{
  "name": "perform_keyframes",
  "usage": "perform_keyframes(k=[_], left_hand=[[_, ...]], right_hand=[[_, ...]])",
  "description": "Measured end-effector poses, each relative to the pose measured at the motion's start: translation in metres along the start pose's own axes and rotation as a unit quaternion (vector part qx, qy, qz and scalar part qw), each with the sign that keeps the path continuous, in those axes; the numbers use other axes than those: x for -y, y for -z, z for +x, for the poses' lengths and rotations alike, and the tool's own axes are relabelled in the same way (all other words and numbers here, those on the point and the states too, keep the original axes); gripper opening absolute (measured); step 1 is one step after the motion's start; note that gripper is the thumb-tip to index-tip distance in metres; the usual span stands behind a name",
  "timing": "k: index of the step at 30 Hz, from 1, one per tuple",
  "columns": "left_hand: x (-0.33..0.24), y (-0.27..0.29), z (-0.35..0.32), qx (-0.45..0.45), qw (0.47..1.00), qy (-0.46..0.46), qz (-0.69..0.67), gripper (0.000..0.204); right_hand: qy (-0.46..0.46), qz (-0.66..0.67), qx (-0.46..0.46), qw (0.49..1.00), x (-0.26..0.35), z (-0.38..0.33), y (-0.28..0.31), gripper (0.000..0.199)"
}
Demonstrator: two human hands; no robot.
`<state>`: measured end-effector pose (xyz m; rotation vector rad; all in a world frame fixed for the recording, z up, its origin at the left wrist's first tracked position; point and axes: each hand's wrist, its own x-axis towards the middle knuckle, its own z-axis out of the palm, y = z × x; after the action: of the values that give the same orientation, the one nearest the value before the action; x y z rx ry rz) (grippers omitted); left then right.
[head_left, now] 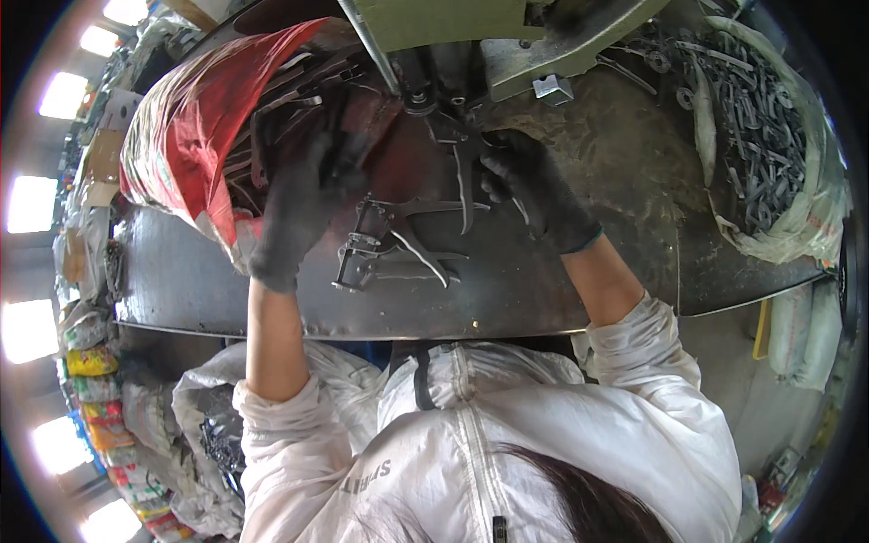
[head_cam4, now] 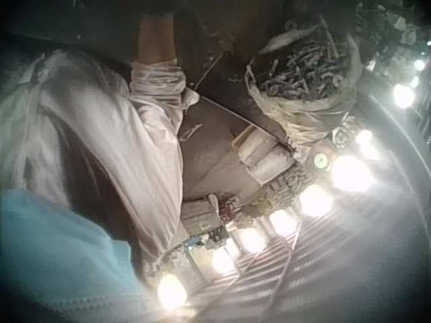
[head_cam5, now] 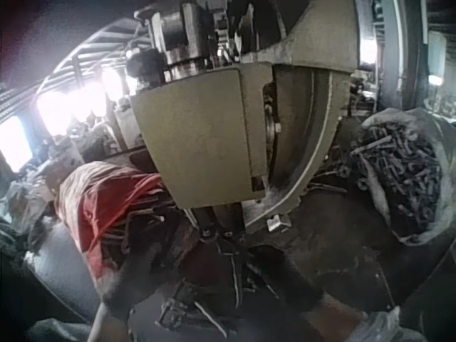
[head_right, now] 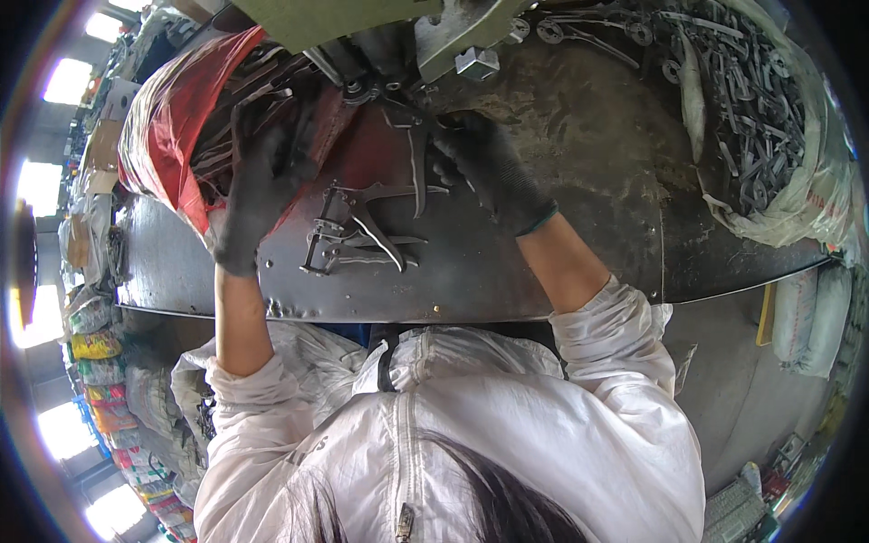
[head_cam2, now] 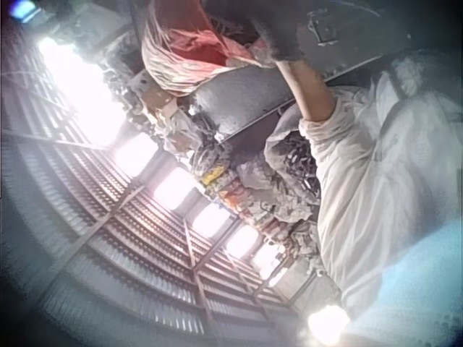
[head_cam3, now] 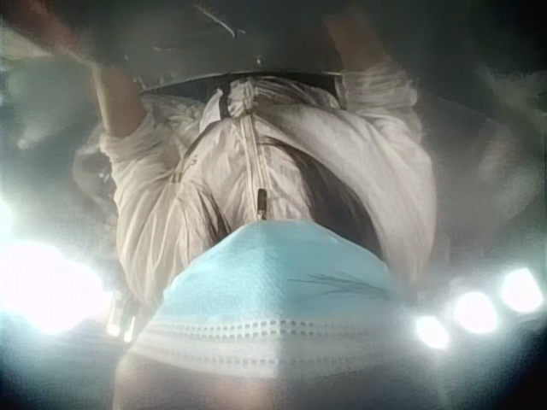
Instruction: The person assembles metal parts into finished hardware using a riveting or press machine.
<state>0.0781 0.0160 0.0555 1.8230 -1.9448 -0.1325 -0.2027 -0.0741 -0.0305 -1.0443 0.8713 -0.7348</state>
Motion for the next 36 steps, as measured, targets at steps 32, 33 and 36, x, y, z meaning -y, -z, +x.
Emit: perform_keyframes(k=[32,33,36], left_hand=[[-0.008,-0.123,0.021,0.080,0.950,0.026,-0.302,0.029],[-0.002,-0.127,0.023,0.091,0.970,-0.065,-0.215,0.029],[0.019,-0.135,0.020,0.074,0.973,-0.063,-0.210,0.048]], right_hand=[[0.048,0.060,-0.074,0.994,0.026,0.008,0.041,0.036],[0.059,0.054,-0.038,0.996,0.021,0.009,0.035,0.037],[0.067,-0.007,-0.002,0.998,0.029,0.001,0.003,0.035]])
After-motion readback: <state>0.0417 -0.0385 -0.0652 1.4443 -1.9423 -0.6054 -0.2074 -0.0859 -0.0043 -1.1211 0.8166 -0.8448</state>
